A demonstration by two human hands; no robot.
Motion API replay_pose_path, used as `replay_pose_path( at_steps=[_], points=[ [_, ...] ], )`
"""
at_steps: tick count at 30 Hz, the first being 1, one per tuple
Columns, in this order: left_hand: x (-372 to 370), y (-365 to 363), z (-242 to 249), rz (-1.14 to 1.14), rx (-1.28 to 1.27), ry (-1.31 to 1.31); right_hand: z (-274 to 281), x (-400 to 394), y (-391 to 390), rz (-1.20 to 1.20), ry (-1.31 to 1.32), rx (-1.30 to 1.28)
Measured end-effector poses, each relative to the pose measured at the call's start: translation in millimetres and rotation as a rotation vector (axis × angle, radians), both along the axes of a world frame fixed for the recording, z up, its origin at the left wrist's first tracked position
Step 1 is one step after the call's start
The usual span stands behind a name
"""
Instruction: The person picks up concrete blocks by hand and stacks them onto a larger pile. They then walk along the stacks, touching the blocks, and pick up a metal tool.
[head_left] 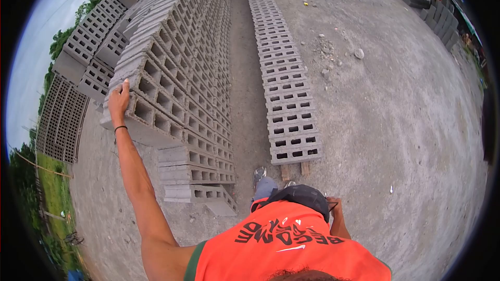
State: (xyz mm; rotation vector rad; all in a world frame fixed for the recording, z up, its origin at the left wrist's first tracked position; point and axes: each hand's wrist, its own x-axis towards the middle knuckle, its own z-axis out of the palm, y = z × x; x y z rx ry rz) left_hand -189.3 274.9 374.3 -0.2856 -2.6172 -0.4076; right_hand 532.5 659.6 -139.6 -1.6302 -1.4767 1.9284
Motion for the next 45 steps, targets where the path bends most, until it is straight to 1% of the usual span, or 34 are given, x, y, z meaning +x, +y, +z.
replay_pose_path(
  at_steps=[2, 7, 13, 16, 19, 22, 25, 28, 31, 32, 35, 38, 41, 45],
  points=[
    [1, 1, -1, 0.0, 0.005, -0.007, -1, 3, 0, 0.018, -0.006, 0.0],
    [1, 2, 1, -0.004, 0.033, -0.035, 29, -5, -3, 0.001, 0.003, -0.027],
    [1, 1, 1, -0.006, 0.005, -0.014, 33, -2, -5, 0.022, 0.061, -0.039],
    [6, 4, 4, -0.008, -0.007, -0.017, 26, 0, 0, 0.062, 0.036, -0.053],
    [-3, -1, 0, -0.01, -0.005, -0.016, 17, -3, -1, 0.007, 0.032, -0.045],
    [0, 1, 0, -0.017, 0.014, -0.002, 26, -6, -1, 0.016, 0.004, -0.034],
    [-10, -5, -3, -0.015, 0.0, -0.029, 40, -9, -2, -0.008, 0.037, -0.062],
    [-10, -4, -3, -0.002, -0.008, -0.026, 18, 0, 2, 0.059, 0.076, -0.056],
    [-14, -7, -4, -0.007, -0.032, -0.027, 19, -5, -3, 0.031, 0.029, 0.012],
    [-15, -7, -3, -0.009, -0.046, -0.04, 15, -6, -3, -0.012, 0.012, -0.02],
    [-23, -12, -7, -0.005, -0.045, -0.058, 0, 3, 4, 0.124, -0.019, -0.027],
    [-27, -14, -9, -0.007, -0.065, -0.049, 14, -7, 2, 0.067, -0.151, -0.087],
    [-26, -12, -5, -0.021, -0.089, -0.076, 20, -9, -1, 0.023, -0.169, -0.132],
    [-28, -14, -3, 0.005, -0.129, -0.097, 10, -5, -4, 0.05, -0.044, -0.132]
  ],
)
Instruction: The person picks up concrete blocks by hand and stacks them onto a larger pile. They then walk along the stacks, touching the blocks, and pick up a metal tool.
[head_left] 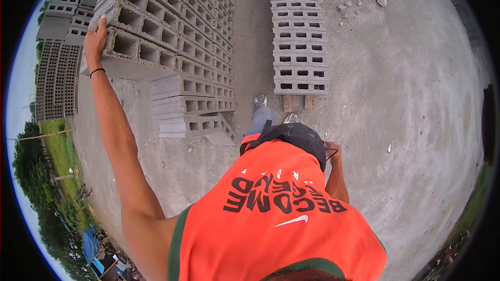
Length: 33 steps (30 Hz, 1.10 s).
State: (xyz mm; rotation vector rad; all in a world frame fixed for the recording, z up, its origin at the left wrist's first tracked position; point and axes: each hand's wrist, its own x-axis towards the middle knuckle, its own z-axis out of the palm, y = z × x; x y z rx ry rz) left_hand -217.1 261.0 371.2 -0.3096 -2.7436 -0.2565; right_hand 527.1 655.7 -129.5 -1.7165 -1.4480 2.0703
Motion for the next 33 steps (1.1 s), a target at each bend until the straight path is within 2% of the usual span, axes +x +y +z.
replay_pose_path(
  at_steps=[7, 11, 14, 23, 26, 30, 32, 33],
  points=[
    [4, 2, 0, -0.017, 0.061, -0.048, 7, -31, -3, 0.095, 0.029, -0.031],
    [4, -1, -4, 0.002, 0.104, -0.002, -13, -55, -3, 0.159, -0.022, -0.111],
    [21, 5, 1, -0.083, 0.244, 0.016, 12, -92, -12, 0.191, 0.007, 0.014],
    [38, 9, 6, -0.261, 0.49, 0.059, 62, -220, -18, 0.37, -0.222, 0.097],
    [35, 5, 5, -0.301, 0.524, 0.055, 32, -261, -6, 0.515, -0.324, 0.129],
    [34, 4, 2, -0.327, 0.549, 0.089, 16, -321, -6, 0.569, -0.195, 0.175],
    [34, 3, 5, -0.341, 0.536, 0.103, -13, -344, 8, 0.626, -0.122, 0.27],
    [34, 2, 6, -0.353, 0.52, 0.116, -1, -366, 10, 0.688, -0.118, 0.256]
  ],
)
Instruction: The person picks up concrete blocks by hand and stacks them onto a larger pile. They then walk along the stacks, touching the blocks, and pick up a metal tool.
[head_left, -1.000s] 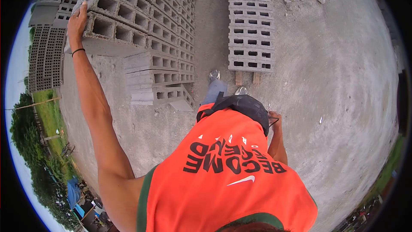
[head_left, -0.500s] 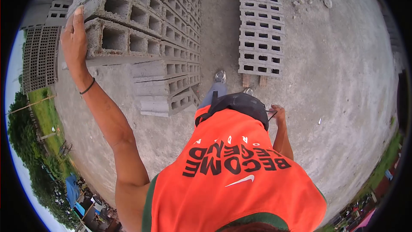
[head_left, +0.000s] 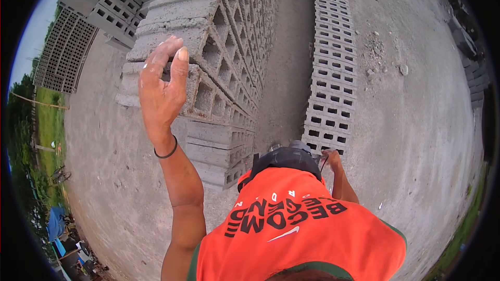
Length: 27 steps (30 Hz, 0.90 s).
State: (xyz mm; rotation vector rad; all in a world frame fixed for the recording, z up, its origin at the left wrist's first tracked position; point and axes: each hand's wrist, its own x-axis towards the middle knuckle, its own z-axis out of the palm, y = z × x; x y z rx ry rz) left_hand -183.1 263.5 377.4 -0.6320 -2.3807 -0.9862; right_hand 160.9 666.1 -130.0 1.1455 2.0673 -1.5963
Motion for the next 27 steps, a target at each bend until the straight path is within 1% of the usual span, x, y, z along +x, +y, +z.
replay_pose_path(
  at_steps=[1, 2, 3, 5, 7, 8, 9, 13, 14, 16, 17, 18, 19, 22, 23, 25, 26, 27],
  points=[
    [-1, 0, 2, -0.009, -0.012, 0.019, 12, -23, 2, 0.058, -0.01, -0.012],
    [-1, -1, 3, 0.009, -0.036, 0.03, 33, -46, -2, 0.003, -0.022, -0.011],
    [0, -2, 2, 0.026, -0.06, 0.038, 36, -64, -2, -0.006, 0.061, 0.002],
    [3, -2, 5, 0.047, -0.076, 0.03, 51, -99, 5, 0.013, -0.103, 0.0],
    [3, -2, 6, 0.056, -0.051, 0.002, 59, -119, 11, 0.0, 0.034, -0.082],
    [3, -1, 6, 0.053, -0.048, 0.008, 65, -133, 11, 0.037, -0.013, 0.005],
    [3, -1, 7, 0.053, -0.047, 0.012, 60, -141, 15, 0.059, 0.009, -0.026],
    [0, -3, 7, 0.059, -0.041, 0.022, 54, -179, 26, 0.223, -0.134, 0.019],
    [-2, -3, 7, 0.059, -0.053, 0.003, 53, -189, 29, 0.214, -0.183, 0.014],
    [-2, 0, 10, 0.092, -0.072, -0.018, 30, -209, 41, 0.222, -0.152, -0.028],
    [-3, 3, 12, 0.107, -0.082, -0.031, -3, -215, 54, 0.233, -0.126, -0.027],
    [-4, 3, 13, 0.135, -0.12, -0.05, -8, -227, 58, 0.288, -0.085, 0.031],
    [-4, 3, 13, 0.17, -0.095, -0.072, -11, -240, 67, 0.397, -0.076, 0.027],
    [-9, 10, 16, 0.269, -0.02, -0.125, 14, -278, 86, 0.243, -0.169, -0.097],
    [-10, 13, 19, 0.296, -0.005, -0.154, 15, -291, 96, 0.295, -0.163, -0.109],
    [-16, 18, 21, 0.337, 0.049, -0.195, 18, -316, 113, 0.247, -0.163, -0.109],
    [-17, 19, 22, 0.35, 0.085, -0.216, 13, -325, 129, 0.407, -0.132, -0.039],
    [-17, 19, 22, 0.364, 0.118, -0.239, 7, -337, 140, 0.445, -0.142, -0.045]
  ],
)
